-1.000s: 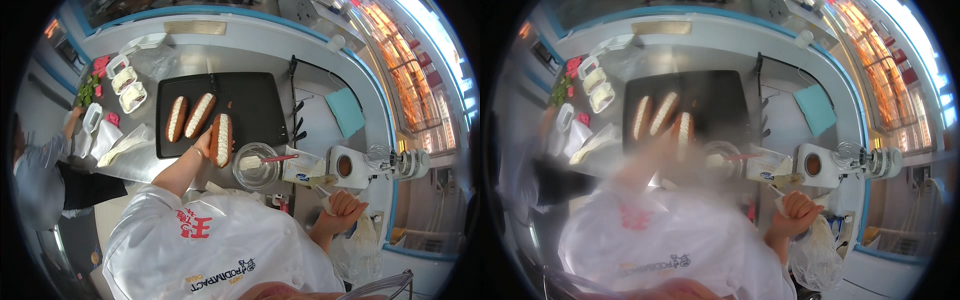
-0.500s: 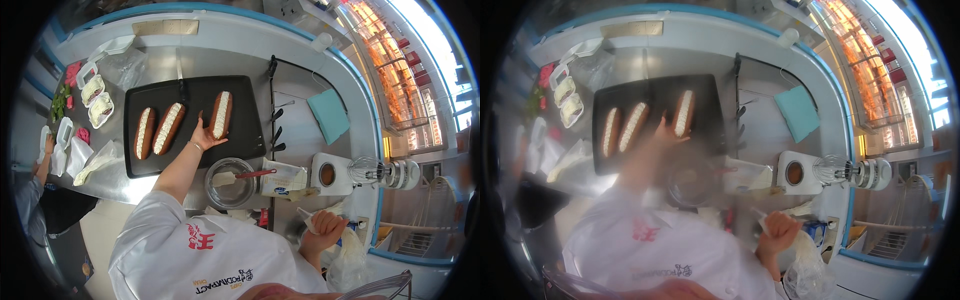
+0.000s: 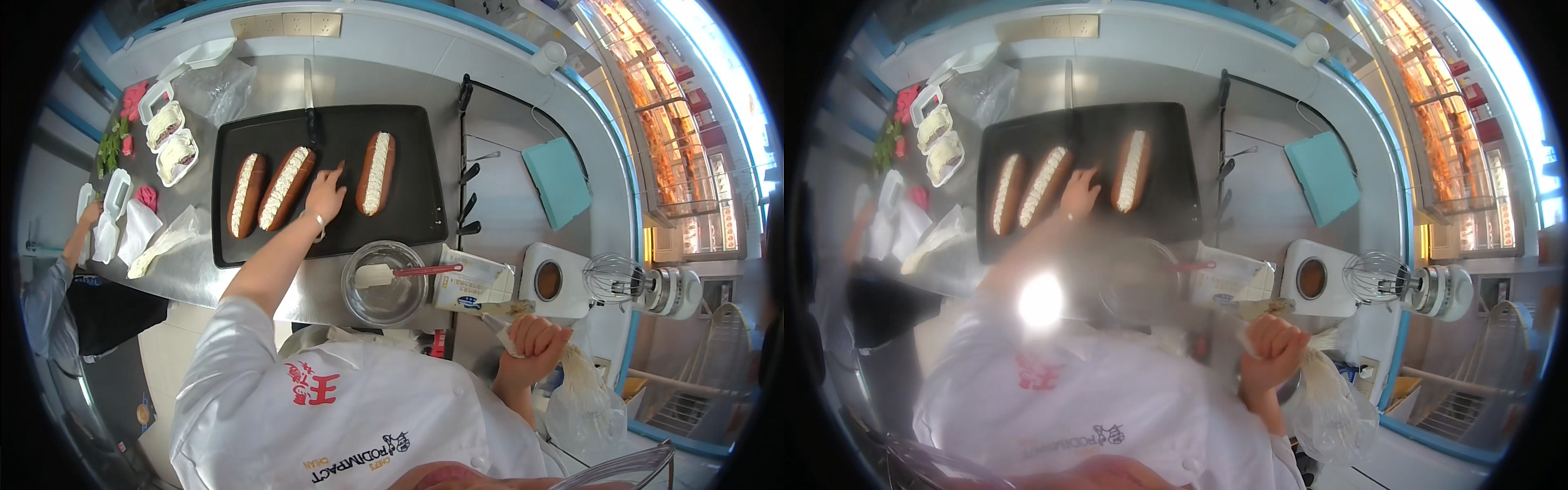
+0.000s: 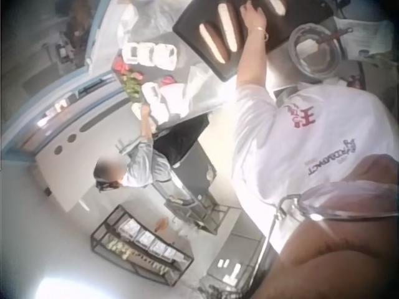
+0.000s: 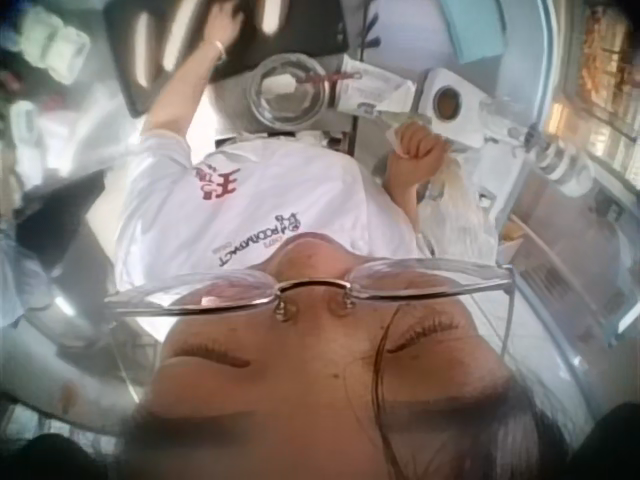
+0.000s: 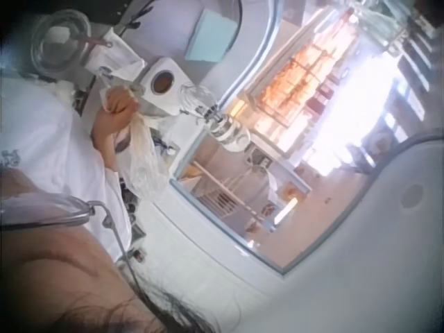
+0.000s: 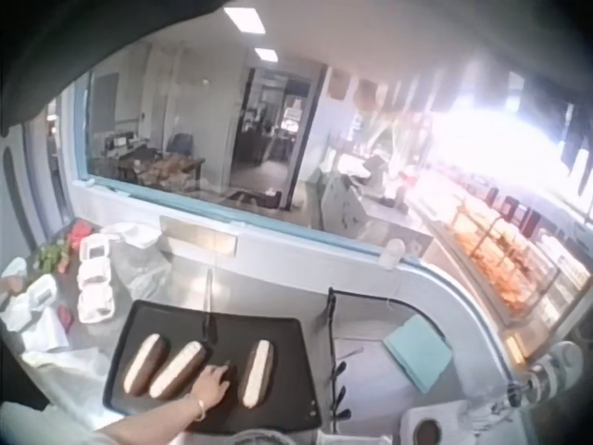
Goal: The person slices long bread rolls lengthwise and fills them with white cream using a piping bag. They repeat this process for multiple rolls, placing the finished items on a black tray. A coworker is visible in the background handling containers.
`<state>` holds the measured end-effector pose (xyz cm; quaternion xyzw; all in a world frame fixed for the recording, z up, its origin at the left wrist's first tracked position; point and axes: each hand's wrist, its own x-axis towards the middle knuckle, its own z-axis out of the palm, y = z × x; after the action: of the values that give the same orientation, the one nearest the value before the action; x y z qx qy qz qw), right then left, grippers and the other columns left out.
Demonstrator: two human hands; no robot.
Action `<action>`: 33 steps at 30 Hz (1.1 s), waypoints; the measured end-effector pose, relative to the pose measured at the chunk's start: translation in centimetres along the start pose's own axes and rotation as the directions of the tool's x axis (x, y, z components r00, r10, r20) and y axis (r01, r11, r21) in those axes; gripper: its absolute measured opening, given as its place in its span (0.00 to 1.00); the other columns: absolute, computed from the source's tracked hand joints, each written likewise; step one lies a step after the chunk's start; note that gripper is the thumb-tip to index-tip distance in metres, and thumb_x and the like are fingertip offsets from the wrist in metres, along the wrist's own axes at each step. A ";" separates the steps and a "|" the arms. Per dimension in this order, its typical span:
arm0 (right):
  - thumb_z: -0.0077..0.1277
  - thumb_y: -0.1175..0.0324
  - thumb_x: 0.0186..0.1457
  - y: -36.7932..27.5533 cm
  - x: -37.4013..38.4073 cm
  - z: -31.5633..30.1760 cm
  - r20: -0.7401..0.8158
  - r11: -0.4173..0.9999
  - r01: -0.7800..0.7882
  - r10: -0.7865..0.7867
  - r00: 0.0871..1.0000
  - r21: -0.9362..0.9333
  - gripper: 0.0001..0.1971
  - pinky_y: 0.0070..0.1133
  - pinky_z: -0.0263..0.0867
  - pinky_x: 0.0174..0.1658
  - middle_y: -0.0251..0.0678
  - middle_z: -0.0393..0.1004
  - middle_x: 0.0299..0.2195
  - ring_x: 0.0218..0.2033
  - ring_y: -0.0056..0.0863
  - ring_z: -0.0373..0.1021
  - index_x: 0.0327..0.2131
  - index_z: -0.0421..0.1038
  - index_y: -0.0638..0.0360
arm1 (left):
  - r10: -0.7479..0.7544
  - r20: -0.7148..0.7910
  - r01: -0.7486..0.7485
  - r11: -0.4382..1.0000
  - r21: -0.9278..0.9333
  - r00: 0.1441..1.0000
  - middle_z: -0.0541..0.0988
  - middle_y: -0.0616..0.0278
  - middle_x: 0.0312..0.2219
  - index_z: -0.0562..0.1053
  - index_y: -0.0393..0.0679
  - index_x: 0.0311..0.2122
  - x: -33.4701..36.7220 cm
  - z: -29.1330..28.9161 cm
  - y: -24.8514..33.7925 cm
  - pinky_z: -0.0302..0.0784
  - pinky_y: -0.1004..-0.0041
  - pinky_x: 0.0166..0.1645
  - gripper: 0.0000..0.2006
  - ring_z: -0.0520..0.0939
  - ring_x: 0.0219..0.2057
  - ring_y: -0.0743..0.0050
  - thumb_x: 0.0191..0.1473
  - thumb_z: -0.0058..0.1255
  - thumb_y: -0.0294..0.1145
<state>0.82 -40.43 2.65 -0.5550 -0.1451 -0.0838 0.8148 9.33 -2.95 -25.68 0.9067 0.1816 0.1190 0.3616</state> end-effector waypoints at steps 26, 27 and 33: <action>0.26 0.56 0.69 -2.1 -1.1 -1.4 0.017 0.997 0.061 -0.060 0.998 -0.052 0.27 0.20 0.47 0.19 0.25 0.49 0.09 0.11 0.19 0.45 0.13 0.48 0.49 | -0.013 0.155 0.059 0.953 -0.298 0.988 0.78 0.50 0.39 0.77 0.40 0.36 -1.9 -2.1 9.7 0.72 0.62 0.48 0.11 0.78 0.42 0.52 0.52 0.48 0.34; 0.27 0.56 0.69 -2.1 -1.4 -1.2 0.004 0.991 0.087 -0.087 0.996 -0.097 0.27 0.20 0.46 0.19 0.25 0.49 0.09 0.11 0.18 0.45 0.13 0.48 0.49 | 0.084 0.123 -0.056 0.976 -0.211 0.989 0.78 0.50 0.39 0.77 0.41 0.39 -1.9 -2.1 11.5 0.72 0.62 0.50 0.12 0.78 0.42 0.51 0.55 0.45 0.34; 0.26 0.56 0.69 -1.3 -2.1 1.0 0.078 0.994 0.080 -0.086 0.993 0.080 0.27 0.21 0.43 0.19 0.26 0.48 0.10 0.12 0.19 0.45 0.13 0.47 0.49 | 0.346 0.082 -0.304 0.897 -0.321 0.935 0.74 0.56 0.39 0.74 0.41 0.40 -10.9 -5.7 12.9 0.72 0.63 0.49 0.10 0.75 0.44 0.54 0.55 0.49 0.32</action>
<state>-1.64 -40.07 3.41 -0.5197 -0.2041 -0.0896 0.8247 0.68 -12.67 -13.54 0.8638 -0.0183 0.1417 0.4832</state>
